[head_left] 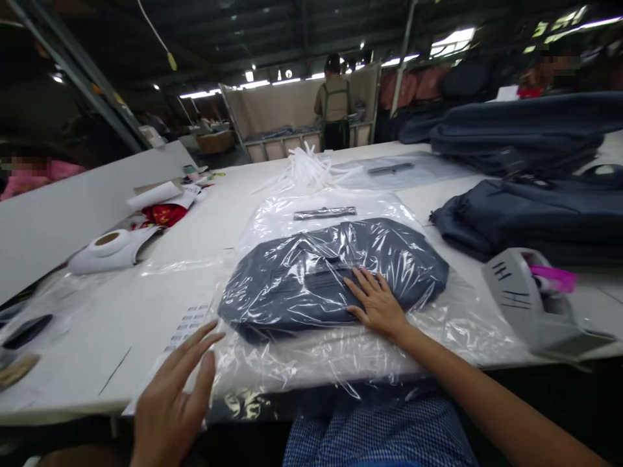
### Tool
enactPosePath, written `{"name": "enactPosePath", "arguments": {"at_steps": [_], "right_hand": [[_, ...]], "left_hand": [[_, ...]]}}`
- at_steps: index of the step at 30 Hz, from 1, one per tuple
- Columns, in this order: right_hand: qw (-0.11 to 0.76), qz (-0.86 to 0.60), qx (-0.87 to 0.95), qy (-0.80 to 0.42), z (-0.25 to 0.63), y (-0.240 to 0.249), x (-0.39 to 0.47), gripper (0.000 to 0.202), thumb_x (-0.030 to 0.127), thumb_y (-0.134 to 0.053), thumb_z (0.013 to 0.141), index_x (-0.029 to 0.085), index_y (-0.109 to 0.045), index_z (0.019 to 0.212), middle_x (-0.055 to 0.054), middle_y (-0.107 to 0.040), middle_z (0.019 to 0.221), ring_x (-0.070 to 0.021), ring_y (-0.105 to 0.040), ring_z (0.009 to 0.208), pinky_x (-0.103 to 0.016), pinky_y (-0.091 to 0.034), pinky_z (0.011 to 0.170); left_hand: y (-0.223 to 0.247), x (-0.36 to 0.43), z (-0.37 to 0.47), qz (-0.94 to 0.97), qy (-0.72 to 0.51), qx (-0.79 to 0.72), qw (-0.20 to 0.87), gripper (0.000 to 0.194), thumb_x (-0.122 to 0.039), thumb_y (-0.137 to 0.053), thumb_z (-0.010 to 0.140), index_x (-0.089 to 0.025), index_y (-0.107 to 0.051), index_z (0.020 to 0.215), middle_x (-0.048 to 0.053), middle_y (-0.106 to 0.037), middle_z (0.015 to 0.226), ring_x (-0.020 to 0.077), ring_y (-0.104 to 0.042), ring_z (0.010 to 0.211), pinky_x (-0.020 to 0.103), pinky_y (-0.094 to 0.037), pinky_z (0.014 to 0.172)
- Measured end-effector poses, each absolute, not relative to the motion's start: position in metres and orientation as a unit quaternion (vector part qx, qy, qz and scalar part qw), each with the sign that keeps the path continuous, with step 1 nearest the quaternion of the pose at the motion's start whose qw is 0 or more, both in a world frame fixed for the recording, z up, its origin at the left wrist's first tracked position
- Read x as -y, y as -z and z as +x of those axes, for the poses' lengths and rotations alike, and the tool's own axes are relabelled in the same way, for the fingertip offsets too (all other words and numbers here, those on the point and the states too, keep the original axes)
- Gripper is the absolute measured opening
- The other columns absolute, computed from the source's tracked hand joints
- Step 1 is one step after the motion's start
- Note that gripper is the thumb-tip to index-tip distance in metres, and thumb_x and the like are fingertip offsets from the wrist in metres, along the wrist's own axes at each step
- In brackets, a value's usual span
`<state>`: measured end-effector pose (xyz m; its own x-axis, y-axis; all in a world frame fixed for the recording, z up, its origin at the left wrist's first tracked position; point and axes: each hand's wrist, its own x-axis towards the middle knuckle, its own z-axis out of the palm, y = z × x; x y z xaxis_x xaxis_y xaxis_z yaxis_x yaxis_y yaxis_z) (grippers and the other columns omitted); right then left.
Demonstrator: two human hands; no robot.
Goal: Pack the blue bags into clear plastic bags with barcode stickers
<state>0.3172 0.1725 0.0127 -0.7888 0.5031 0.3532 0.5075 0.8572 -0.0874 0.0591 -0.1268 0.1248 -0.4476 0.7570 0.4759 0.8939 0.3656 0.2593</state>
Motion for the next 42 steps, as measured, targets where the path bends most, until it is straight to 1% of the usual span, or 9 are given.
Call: {"name": "enactPosePath", "arguments": {"at_steps": [6,12,17,20,23,28,33,37,42], "right_hand": [[0.142,-0.255,0.956,0.013,0.337,-0.030,-0.186,0.069,0.062,-0.039,0.093,0.027,-0.029,0.151,-0.009,-0.025,0.158,-0.0314,-0.023,0.144,-0.054,-0.019,0.115],[0.168,-0.304,0.936,0.056,0.401,-0.022,-0.213,0.071,0.058,-0.045,0.093,0.022,-0.028,0.152,-0.008,-0.023,0.159,-0.0319,-0.017,0.146,-0.052,-0.015,0.118],[0.180,-0.268,0.945,0.047,0.402,-0.008,-0.224,0.074,0.061,-0.044,0.092,0.021,-0.027,0.152,-0.009,-0.028,0.157,-0.0290,-0.018,0.146,-0.052,-0.015,0.118],[0.168,-0.206,0.963,0.046,0.402,-0.011,-0.228,0.077,0.060,-0.051,0.089,0.022,-0.027,0.151,-0.009,-0.028,0.157,-0.0297,-0.019,0.146,-0.055,-0.014,0.118],[0.154,-0.173,0.971,0.060,0.422,-0.015,-0.229,0.073,0.049,-0.057,0.090,0.025,-0.026,0.152,-0.008,-0.027,0.157,-0.0301,-0.018,0.146,-0.057,-0.013,0.118],[0.179,-0.255,0.946,0.094,0.472,-0.009,-0.237,0.066,0.007,-0.041,0.095,0.031,-0.020,0.153,-0.003,-0.031,0.156,-0.0258,-0.020,0.146,-0.056,-0.023,0.117],[0.185,-0.226,0.953,0.075,0.485,-0.007,-0.248,0.069,-0.002,-0.033,0.092,0.030,-0.023,0.152,-0.002,-0.033,0.156,-0.0202,-0.023,0.145,-0.045,-0.037,0.114],[0.200,-0.248,0.945,0.068,0.484,-0.027,-0.211,0.064,0.002,-0.039,0.091,0.025,-0.031,0.150,-0.007,-0.032,0.156,-0.0248,-0.023,0.145,-0.053,-0.031,0.115],[0.204,-0.184,0.961,0.025,0.493,-0.028,-0.121,0.051,0.037,-0.059,0.091,0.020,-0.048,0.139,-0.010,-0.049,0.145,-0.0280,-0.035,0.140,-0.057,-0.020,0.118]], "left_hand": [[-0.082,0.005,0.057,-0.630,0.134,0.742,0.185,0.053,-0.043,-0.041,0.095,-0.018,-0.044,0.142,0.015,-0.039,0.151,0.0335,-0.029,0.142,0.057,-0.026,0.114],[-0.024,0.030,0.028,-0.655,0.142,0.724,0.165,0.058,-0.043,-0.037,0.097,-0.023,-0.028,0.150,0.011,-0.027,0.157,0.0315,-0.021,0.145,0.055,-0.021,0.117],[-0.020,0.033,0.014,-0.725,0.127,0.662,0.142,0.073,-0.061,-0.048,0.088,-0.027,-0.028,0.150,0.011,-0.025,0.158,0.0364,-0.019,0.145,0.059,-0.019,0.117],[-0.022,0.030,0.008,-0.740,0.112,0.647,0.146,0.071,-0.056,-0.051,0.088,-0.027,-0.030,0.149,0.011,-0.026,0.158,0.0365,-0.020,0.145,0.059,-0.021,0.116],[-0.027,0.033,0.007,-0.752,0.100,0.634,0.149,0.065,-0.049,-0.048,0.092,-0.030,-0.026,0.150,0.010,-0.024,0.158,0.0356,-0.020,0.145,0.059,-0.021,0.116],[-0.034,0.041,0.011,-0.767,0.083,0.623,0.130,0.058,-0.036,-0.038,0.097,-0.033,-0.019,0.151,0.008,-0.021,0.160,0.0349,-0.018,0.146,0.061,-0.019,0.115],[-0.032,0.041,0.013,-0.769,0.056,0.621,0.141,0.056,-0.025,-0.035,0.097,-0.031,-0.020,0.151,0.010,-0.021,0.159,0.0344,-0.016,0.146,0.062,-0.018,0.115],[-0.027,0.042,0.011,-0.766,0.044,0.624,0.148,0.052,-0.024,-0.034,0.097,-0.027,-0.031,0.149,0.010,-0.021,0.159,0.0349,-0.015,0.146,0.062,-0.017,0.115],[-0.027,0.044,0.012,-0.771,0.058,0.617,0.149,0.053,-0.023,-0.031,0.096,-0.026,-0.031,0.149,0.010,-0.023,0.159,0.0362,-0.016,0.146,0.064,-0.018,0.114]]}}
